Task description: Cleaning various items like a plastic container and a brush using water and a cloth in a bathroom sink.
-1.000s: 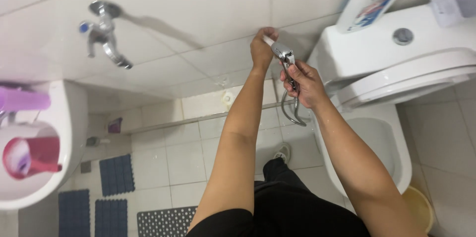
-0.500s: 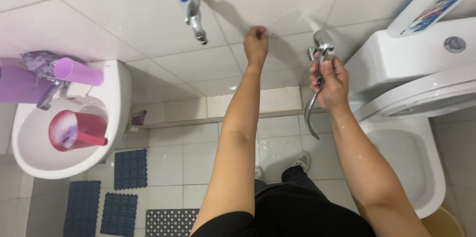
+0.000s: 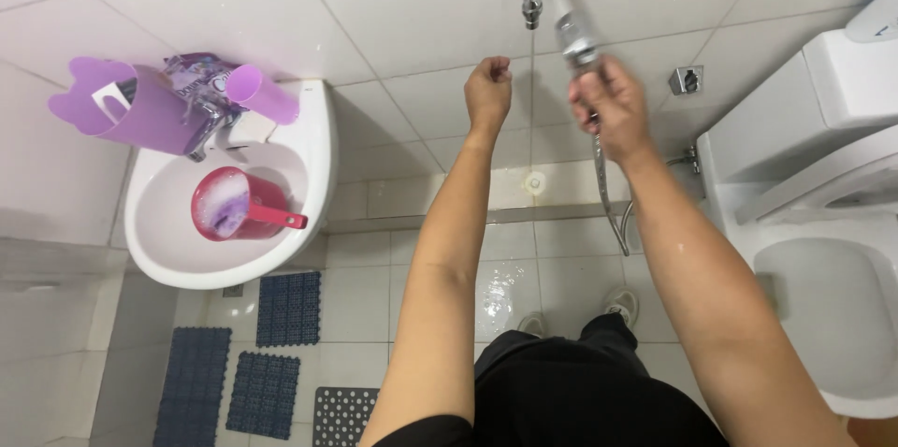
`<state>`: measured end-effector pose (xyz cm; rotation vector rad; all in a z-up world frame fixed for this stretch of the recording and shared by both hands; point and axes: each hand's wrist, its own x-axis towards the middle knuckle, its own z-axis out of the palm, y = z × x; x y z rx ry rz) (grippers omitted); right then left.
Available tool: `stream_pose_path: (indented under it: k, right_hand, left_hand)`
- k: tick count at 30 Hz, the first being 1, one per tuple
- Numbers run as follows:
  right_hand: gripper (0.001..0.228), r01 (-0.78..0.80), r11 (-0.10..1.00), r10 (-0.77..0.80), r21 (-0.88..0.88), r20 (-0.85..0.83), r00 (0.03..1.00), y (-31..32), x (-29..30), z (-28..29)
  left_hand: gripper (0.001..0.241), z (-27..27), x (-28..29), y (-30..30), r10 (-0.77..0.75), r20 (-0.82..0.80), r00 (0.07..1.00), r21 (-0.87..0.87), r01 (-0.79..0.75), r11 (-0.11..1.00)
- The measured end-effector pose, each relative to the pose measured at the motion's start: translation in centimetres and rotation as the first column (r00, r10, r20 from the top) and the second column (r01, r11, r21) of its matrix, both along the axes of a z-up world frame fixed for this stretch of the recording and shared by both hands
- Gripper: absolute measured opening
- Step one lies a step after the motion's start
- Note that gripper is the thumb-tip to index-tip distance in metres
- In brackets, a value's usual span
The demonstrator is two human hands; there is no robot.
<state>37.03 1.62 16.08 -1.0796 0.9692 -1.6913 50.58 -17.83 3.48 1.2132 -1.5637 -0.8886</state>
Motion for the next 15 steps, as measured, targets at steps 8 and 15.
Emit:
stream_pose_path:
  k: [8,15]
  right_hand:
    - [0.025,0.054,0.969,-0.063,0.24,0.034,0.997,0.6,-3.0,-4.5]
    - [0.036,0.238,0.92,-0.291,0.311,0.138,0.947,3.7,-14.3,-1.5]
  left_hand:
    - [0.014,2.7,4.6,4.3,-0.101,-0.096,0.99,0.277,0.124,0.953]
    - [0.051,4.5,1.8,8.7,-0.184,0.358,0.915,0.283,0.081,0.956]
